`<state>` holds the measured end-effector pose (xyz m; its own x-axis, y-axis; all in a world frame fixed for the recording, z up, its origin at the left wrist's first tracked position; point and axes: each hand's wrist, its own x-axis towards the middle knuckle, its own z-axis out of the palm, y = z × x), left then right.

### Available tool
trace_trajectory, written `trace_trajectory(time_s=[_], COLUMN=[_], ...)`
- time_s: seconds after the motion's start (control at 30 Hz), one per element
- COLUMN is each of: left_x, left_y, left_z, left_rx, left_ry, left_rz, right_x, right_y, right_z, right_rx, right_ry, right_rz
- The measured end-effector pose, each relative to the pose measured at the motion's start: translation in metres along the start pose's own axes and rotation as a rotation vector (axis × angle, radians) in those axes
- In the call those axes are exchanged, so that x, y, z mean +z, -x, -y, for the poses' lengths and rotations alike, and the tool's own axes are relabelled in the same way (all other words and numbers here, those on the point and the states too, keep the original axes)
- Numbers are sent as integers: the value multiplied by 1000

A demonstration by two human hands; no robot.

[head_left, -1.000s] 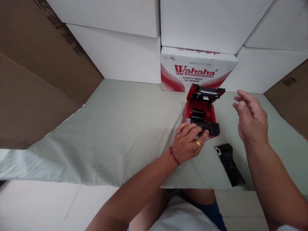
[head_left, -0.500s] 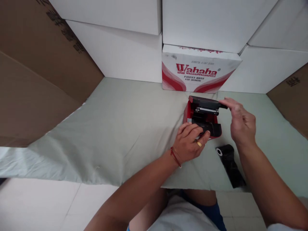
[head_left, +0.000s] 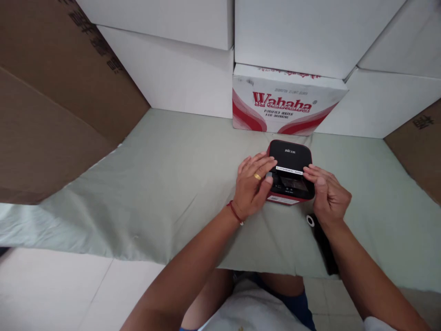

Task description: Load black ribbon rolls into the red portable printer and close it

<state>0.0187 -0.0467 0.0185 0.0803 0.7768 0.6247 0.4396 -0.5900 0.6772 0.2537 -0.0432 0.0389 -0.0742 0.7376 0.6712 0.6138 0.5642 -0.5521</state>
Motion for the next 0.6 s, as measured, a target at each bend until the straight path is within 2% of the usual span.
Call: trace_trajectory(time_s=[0.1, 0.17, 0.3, 0.43, 0.5, 0.6], left_x=[-4, -1, 9, 8, 5, 7], left_y=[-6, -4, 1, 0, -1, -1], left_z=[9, 12, 10, 9, 13, 25], left_rx=[-91, -75, -18, -17, -67, -257], left_ry=[164, 192, 107, 148, 247, 523], left_rz=[85, 37, -76, -55, -38, -21], right_x=[0, -1, -1, 0, -2, -7], right_y=[0, 0, -3, -2, 3, 14], right_z=[3, 4, 2, 2, 5, 11], right_rx=[58, 85, 95, 25, -6, -63], right_ry=[13, 28, 23, -10, 28, 136], right_rz=[-1, 16, 63, 27, 44, 95])
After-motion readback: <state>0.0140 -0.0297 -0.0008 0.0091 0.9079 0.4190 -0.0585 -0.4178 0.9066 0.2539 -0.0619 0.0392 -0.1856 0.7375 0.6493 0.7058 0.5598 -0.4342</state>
